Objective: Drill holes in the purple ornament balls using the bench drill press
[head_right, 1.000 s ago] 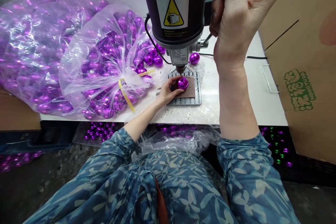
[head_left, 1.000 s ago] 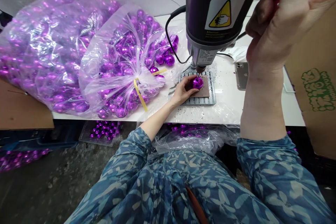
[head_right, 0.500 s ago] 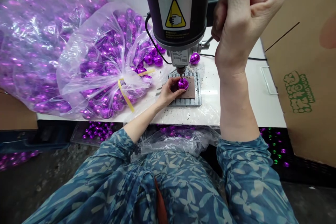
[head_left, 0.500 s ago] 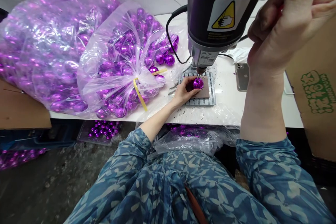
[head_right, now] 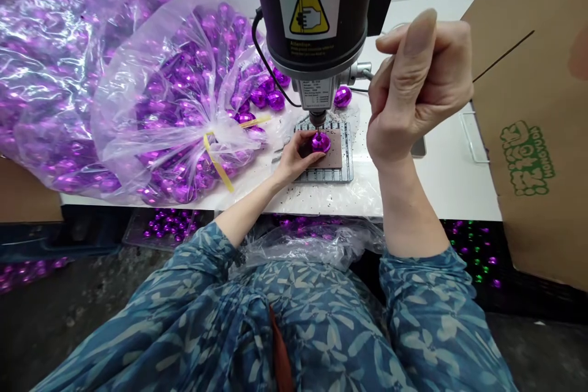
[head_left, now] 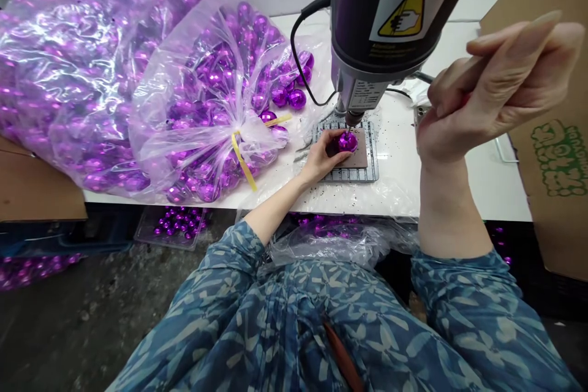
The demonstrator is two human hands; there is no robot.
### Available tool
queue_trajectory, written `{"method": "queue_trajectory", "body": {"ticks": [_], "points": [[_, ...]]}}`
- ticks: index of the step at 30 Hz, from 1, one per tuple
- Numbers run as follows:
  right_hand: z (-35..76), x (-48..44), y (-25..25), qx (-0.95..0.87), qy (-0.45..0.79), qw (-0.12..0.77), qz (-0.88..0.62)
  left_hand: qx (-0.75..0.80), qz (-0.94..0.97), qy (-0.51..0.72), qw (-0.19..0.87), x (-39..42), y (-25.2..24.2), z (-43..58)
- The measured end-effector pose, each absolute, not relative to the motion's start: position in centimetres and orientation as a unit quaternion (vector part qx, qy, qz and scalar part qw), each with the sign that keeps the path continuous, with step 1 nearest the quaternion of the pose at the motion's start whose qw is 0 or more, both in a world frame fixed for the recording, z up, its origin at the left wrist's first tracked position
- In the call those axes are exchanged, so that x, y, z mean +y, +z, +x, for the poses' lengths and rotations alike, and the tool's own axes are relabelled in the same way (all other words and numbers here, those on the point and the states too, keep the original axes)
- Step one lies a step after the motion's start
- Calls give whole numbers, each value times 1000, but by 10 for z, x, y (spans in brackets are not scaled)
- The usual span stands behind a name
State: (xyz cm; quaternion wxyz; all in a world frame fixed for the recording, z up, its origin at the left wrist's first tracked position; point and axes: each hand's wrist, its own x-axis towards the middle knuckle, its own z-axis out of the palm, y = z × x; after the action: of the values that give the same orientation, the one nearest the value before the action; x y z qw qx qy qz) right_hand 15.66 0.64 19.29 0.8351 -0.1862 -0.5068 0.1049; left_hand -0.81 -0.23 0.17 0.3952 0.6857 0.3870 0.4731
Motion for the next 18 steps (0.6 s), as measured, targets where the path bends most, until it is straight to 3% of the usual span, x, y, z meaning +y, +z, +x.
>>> {"method": "queue_trajectory", "body": {"ticks": [18], "points": [[168, 24, 154, -515, 32, 844, -148, 386, 680, 476, 402, -1, -1, -8]]}}
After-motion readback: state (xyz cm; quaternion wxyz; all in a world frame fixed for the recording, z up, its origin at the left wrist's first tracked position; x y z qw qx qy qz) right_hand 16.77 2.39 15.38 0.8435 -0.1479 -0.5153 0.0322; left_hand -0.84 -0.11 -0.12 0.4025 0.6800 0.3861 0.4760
